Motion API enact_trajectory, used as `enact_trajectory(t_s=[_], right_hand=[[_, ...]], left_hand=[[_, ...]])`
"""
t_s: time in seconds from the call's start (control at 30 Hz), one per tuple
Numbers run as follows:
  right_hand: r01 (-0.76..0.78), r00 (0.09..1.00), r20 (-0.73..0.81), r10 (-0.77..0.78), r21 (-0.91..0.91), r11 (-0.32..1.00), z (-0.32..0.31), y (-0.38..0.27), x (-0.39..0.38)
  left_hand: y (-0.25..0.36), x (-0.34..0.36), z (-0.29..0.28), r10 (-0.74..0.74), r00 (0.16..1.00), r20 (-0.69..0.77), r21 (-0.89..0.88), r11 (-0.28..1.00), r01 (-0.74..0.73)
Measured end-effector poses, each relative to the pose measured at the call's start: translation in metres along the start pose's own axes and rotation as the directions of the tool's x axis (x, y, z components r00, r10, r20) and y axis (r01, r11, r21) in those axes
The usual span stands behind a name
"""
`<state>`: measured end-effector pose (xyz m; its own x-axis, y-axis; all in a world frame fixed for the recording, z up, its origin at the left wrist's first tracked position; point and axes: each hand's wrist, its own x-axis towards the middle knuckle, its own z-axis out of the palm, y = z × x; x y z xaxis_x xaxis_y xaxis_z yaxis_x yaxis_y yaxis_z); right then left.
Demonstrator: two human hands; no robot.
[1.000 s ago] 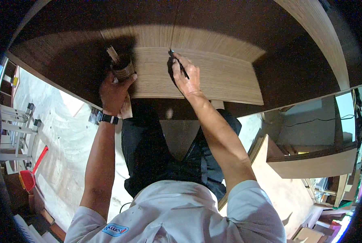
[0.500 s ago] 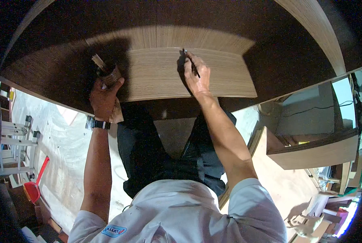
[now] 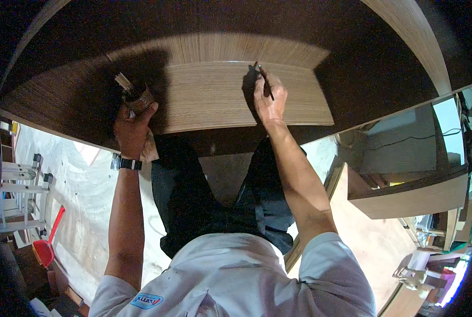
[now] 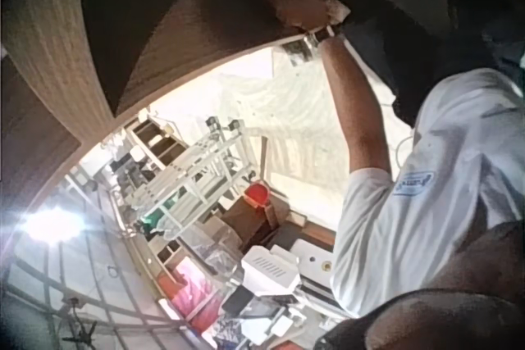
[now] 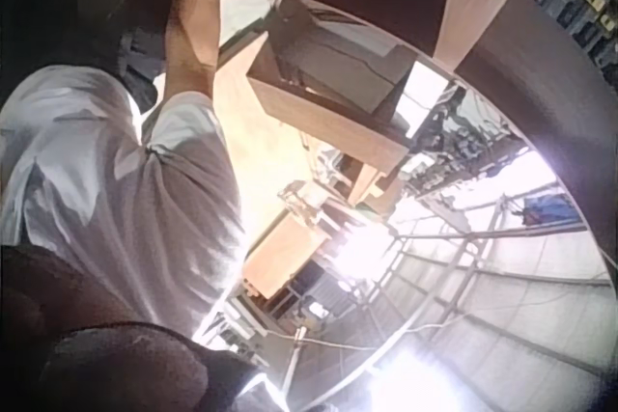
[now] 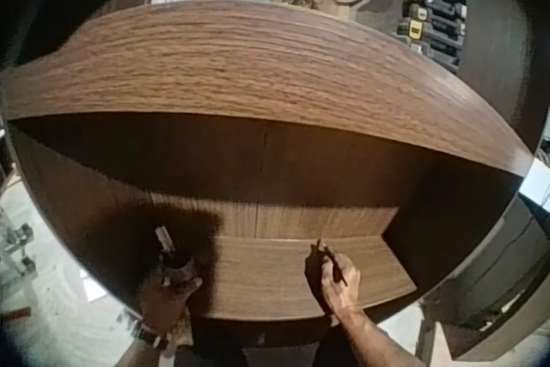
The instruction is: The person applies a liquid finish to the inner surfaces of a wooden shelf unit using a small brush and a cloth.
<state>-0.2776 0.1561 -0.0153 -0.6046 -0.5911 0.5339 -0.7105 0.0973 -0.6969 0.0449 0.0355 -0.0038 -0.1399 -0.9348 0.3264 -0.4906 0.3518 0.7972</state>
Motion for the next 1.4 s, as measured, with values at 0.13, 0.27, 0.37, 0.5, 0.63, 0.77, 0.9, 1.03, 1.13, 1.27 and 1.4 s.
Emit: enact_trajectory(t_s=[0.13, 0.27, 0.37, 0.5, 0.63, 0.77, 0.9, 1.03, 1.13, 1.27, 1.4], right_hand=[[0.029, 0.997, 0.062, -0.035, 0.095, 0.995, 0.021, -0.018, -0.003], [0.08, 0.992, 0.081, -0.096, 0.182, 0.98, 0.05, -0.04, -0.009], [0.049, 0.987, 0.141, -0.075, 0.176, 0.983, 0.07, -0.063, -0.013], [0.055, 0.976, 0.195, -0.101, 0.229, 0.972, 0.093, -0.083, -0.018], [0.024, 0.965, 0.242, -0.097, 0.289, 0.957, 0.113, -0.101, -0.022], [0.045, 0.96, 0.247, -0.13, 0.323, 0.945, 0.131, -0.117, -0.026], [0.103, 0.952, 0.238, -0.191, 0.339, 0.935, 0.147, -0.125, -0.028], [0.182, 0.938, 0.223, -0.266, 0.337, 0.924, 0.162, -0.128, -0.028], [0.202, 0.926, 0.238, -0.292, 0.341, 0.918, 0.165, -0.133, -0.027], [0.184, 0.946, 0.186, -0.266, 0.369, 0.911, 0.16, -0.125, -0.028], [0.165, 0.96, 0.173, -0.218, 0.277, 0.947, 0.127, -0.106, -0.022]], left_hand=[[-0.003, 0.0, 0.001, 0.004, 1.0, 0.002, -0.042, 0.999, -0.004], [-0.004, 0.003, 0.001, -0.007, 0.999, 0.031, 0.014, 1.0, 0.006], [-0.007, 0.004, -0.004, -0.01, 0.998, 0.061, -0.081, 0.997, 0.015], [-0.003, -0.004, -0.012, -0.033, 0.997, 0.066, -0.161, 0.986, 0.043], [0.013, -0.023, -0.028, -0.016, 0.999, 0.037, -0.11, 0.994, 0.02], [0.013, -0.041, -0.041, -0.009, 0.999, 0.044, -0.132, 0.991, 0.015], [0.01, -0.052, -0.05, 0.016, 0.999, 0.045, -0.159, 0.987, -0.009], [0.01, -0.055, -0.053, -0.012, 0.999, 0.049, -0.182, 0.983, 0.021], [0.007, -0.056, -0.053, -0.023, 1.0, 0.002, -0.227, 0.974, 0.023], [0.003, -0.056, -0.049, -0.018, 1.0, -0.025, -0.222, 0.975, 0.012], [0.006, -0.053, -0.044, 0.022, 1.0, 0.007, -0.157, 0.987, -0.02]])
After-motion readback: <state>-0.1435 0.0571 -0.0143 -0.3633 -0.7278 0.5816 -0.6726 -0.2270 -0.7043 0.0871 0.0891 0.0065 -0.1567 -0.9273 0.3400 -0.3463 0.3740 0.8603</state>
